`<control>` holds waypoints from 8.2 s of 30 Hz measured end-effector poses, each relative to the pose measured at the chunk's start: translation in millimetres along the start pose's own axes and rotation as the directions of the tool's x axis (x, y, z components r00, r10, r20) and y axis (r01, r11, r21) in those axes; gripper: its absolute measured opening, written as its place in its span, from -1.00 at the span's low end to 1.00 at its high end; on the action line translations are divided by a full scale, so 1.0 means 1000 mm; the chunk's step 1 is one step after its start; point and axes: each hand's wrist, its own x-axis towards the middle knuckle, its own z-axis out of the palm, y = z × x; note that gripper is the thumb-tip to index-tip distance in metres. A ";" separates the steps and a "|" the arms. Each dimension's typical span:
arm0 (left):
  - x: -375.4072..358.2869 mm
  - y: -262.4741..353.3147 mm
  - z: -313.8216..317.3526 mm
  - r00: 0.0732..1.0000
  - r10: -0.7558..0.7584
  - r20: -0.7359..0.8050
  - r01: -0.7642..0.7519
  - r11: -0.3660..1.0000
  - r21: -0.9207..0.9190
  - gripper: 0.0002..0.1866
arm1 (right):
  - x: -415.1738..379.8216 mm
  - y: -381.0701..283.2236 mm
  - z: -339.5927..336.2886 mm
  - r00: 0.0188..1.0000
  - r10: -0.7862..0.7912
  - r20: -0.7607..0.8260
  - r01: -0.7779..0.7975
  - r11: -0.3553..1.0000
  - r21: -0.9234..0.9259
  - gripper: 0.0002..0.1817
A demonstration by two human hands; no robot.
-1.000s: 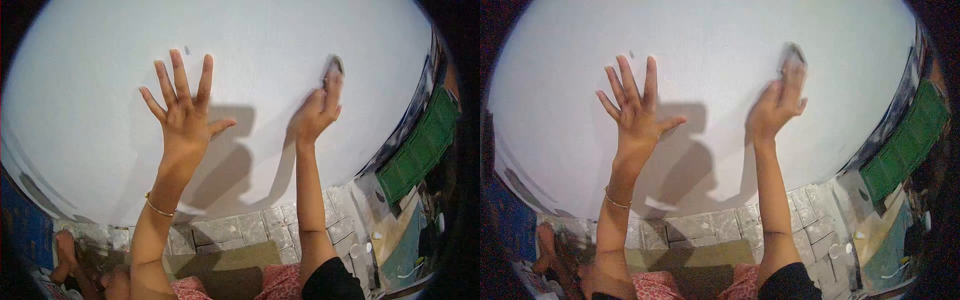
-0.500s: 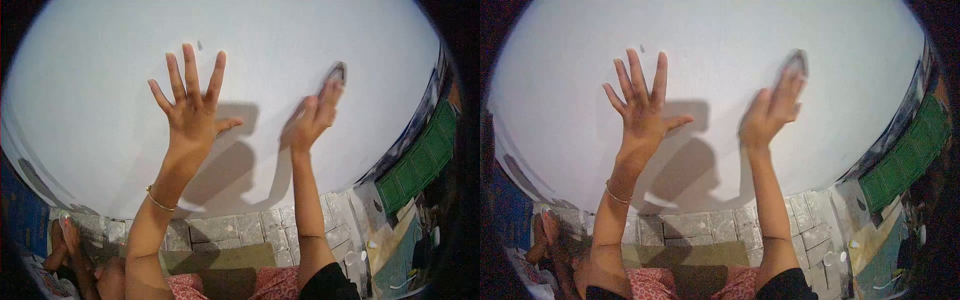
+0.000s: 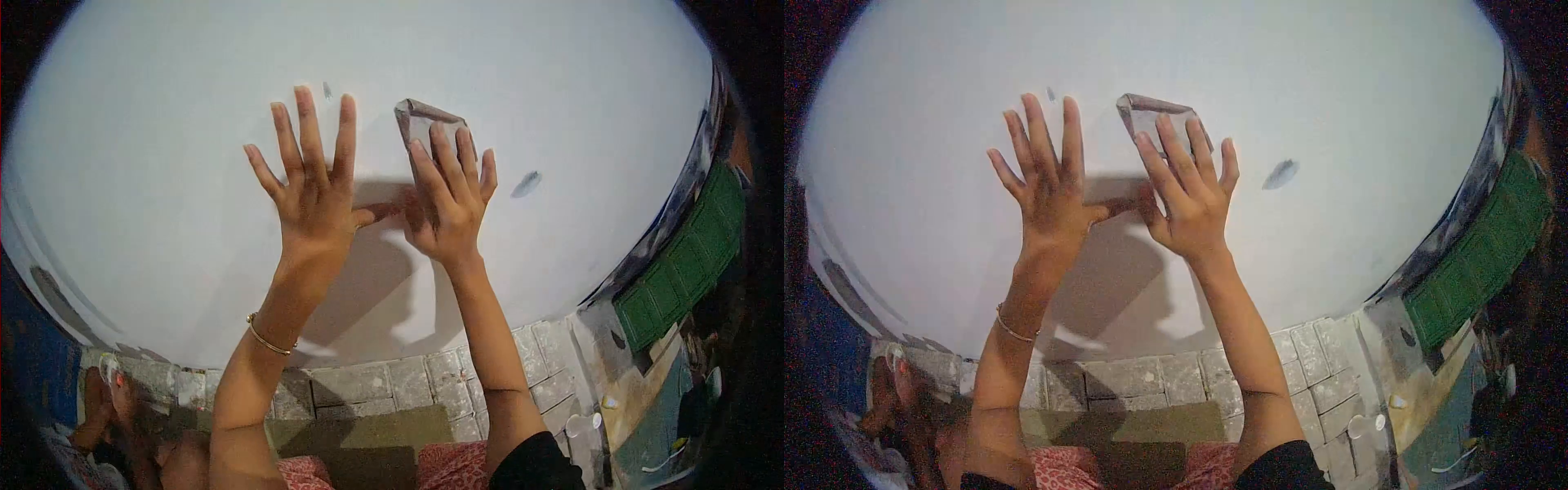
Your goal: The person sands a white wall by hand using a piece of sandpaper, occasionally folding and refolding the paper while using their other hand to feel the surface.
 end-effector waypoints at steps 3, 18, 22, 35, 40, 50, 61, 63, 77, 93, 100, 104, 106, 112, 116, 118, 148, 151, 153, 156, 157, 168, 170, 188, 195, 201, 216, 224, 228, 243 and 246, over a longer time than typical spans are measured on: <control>-0.002 0.002 0.001 0.998 -0.043 -0.047 0.041 0.998 -0.037 0.46 | 0.008 0.014 0.007 0.950 0.211 -0.232 -0.194 0.977 0.093 -0.47; -0.002 0.000 -0.003 0.984 -0.178 0.005 0.177 0.983 0.039 0.38 | -0.013 -0.004 -0.006 0.989 -0.021 0.145 0.011 0.997 0.072 -0.39; -0.003 -0.001 -0.003 0.986 -0.163 0.030 0.159 0.982 0.098 0.37 | -0.009 0.027 -0.010 0.900 0.357 -0.251 -0.350 0.934 0.071 -0.47; 0.001 0.006 -0.001 0.978 -0.204 0.047 0.185 0.948 0.258 0.46 | -0.059 0.039 -0.026 0.982 0.168 0.087 -0.172 0.984 0.044 -0.39; -0.002 0.005 0.004 0.976 -0.218 0.024 0.206 0.947 0.246 0.45 | -0.061 0.084 -0.040 0.874 0.412 -0.259 -0.415 0.909 0.045 -0.44; -0.012 0.041 0.033 0.999 0.036 0.025 -0.039 0.991 0.126 0.40 | -0.052 0.063 -0.031 0.910 0.343 -0.233 -0.340 0.939 0.058 -0.47; -0.015 0.038 0.037 0.997 0.043 0.067 -0.058 0.966 0.252 0.36 | -0.008 0.011 -0.018 0.993 0.102 0.060 -0.106 0.992 0.068 -0.48; -0.015 0.031 0.041 0.996 0.057 0.072 -0.081 0.913 0.399 0.30 | -0.008 0.027 -0.012 0.982 0.183 -0.040 -0.183 0.983 -0.012 -0.48; -0.009 0.012 0.010 0.993 -0.044 -0.109 0.045 0.999 0.006 0.32 | 0.000 0.001 -0.007 0.948 0.277 -0.158 -0.269 0.961 0.069 -0.48; -0.018 0.003 0.035 0.953 0.290 -0.091 -0.285 0.956 0.065 -0.25 | 0.002 -0.019 0.000 0.997 0.050 -0.065 -0.006 0.840 0.542 -0.77; 0.011 -0.028 0.014 0.948 0.085 -0.306 -0.023 0.979 0.202 -0.21 | 0.001 0.000 -0.005 0.939 0.217 -0.268 0.012 0.756 0.654 -0.77; 0.013 -0.014 0.035 0.839 -0.133 -0.527 0.190 0.980 0.055 -0.29 | -0.002 0.005 0.000 0.869 0.347 -0.353 0.004 0.708 0.706 -0.74; -0.003 0.004 0.046 0.987 0.068 -0.145 -0.031 0.970 0.242 -0.32 | -0.003 0.005 0.004 0.814 0.456 -0.360 -0.038 0.660 0.751 -0.73; 0.024 -0.016 0.024 0.850 -0.091 -0.518 0.165 0.981 0.098 -0.44 | -0.014 0.016 0.004 0.771 0.515 -0.374 -0.071 0.654 0.753 -0.72; 0.007 -0.005 0.039 0.937 0.084 -0.338 -0.004 0.973 0.230 -0.51 | -0.012 0.013 0.006 0.814 0.433 -0.388 -0.052 0.719 0.693 -0.73; 0.013 -0.016 0.028 0.917 0.165 -0.363 -0.140 0.986 0.095 -0.56 | -0.010 0.011 0.004 0.831 0.418 -0.366 -0.046 0.708 0.705 -0.73; 0.004 -0.013 0.020 0.934 0.158 -0.319 -0.141 0.987 0.075 -0.40 | -0.009 0.003 0.001 0.946 0.197 -0.257 -0.184 0.980 0.072 -0.62; -0.001 -0.010 0.020 0.968 0.118 -0.220 -0.094 0.989 0.116 -0.32 | -0.013 0.001 0.003 0.961 0.190 -0.199 -0.189 0.982 0.021 -0.61; -0.002 -0.007 0.018 0.983 0.106 -0.148 -0.088 0.988 0.127 -0.26 | -0.015 0.002 0.005 0.961 0.181 -0.208 -0.186 0.983 0.000 -0.61; -0.002 -0.002 0.019 0.987 0.102 -0.125 -0.082 0.984 0.158 -0.23 | -0.016 0.004 0.006 0.964 0.179 -0.197 -0.187 0.982 -0.023 -0.58; -0.003 -0.001 0.020 0.987 0.103 -0.125 -0.083 0.985 0.153 -0.23 | -0.017 0.003 0.006 0.967 0.186 -0.174 -0.192 0.981 -0.019 -0.56; -0.006 0.008 0.019 0.993 0.119 -0.013 -0.114 0.972 0.207 -0.19 | -0.001 0.002 0.002 0.954 0.279 -0.113 -0.281 0.960 -0.007 -0.36; -0.005 0.009 0.018 0.993 0.117 -0.008 -0.113 0.972 0.205 -0.19 | -0.003 0.003 0.001 0.959 0.271 -0.086 -0.276 0.960 -0.046 -0.35; 0.003 -0.018 0.011 0.976 0.041 -0.216 -0.015 0.992 0.123 -0.06 | 0.001 0.005 0.002 0.986 0.165 -0.016 -0.165 0.979 -0.123 -0.38; 0.002 -0.019 0.006 0.983 -0.072 -0.169 0.082 0.995 0.055 0.17 | 0.007 -0.022 0.010 0.996 0.062 0.063 -0.062 0.998 -0.003 -0.38; -0.001 -0.022 -0.001 0.987 -0.083 -0.136 0.094 0.992 0.080 0.32 | 0.015 0.013 0.004 0.912 0.358 -0.200 -0.356 0.933 0.047 -0.43; -0.007 -0.024 -0.002 0.989 -0.060 -0.135 0.070 0.995 0.070 0.30 | 0.001 0.021 -0.006 0.890 0.392 -0.234 -0.392 0.919 0.050 -0.43; -0.008 -0.024 0.000 0.988 -0.074 -0.136 0.086 0.992 0.091 0.31 | -0.006 0.020 -0.001 0.877 0.382 -0.291 -0.362 0.924 0.124 -0.44; -0.004 -0.022 0.002 0.986 -0.045 -0.162 0.063 0.992 0.106 0.30 | -0.012 0.021 -0.008 0.988 0.151 0.010 -0.146 0.969 -0.199 -0.40; -0.007 -0.023 -0.001 0.990 -0.057 -0.132 0.073 0.990 0.118 0.21 | -0.004 0.001 -0.013 0.916 0.400 -0.017 -0.398 0.904 -0.158 -0.25; -0.006 -0.024 0.004 0.984 -0.030 -0.174 0.056 0.988 0.146 0.21 | -0.005 -0.005 -0.013 0.910 0.414 0.014 -0.408 0.902 -0.145 -0.24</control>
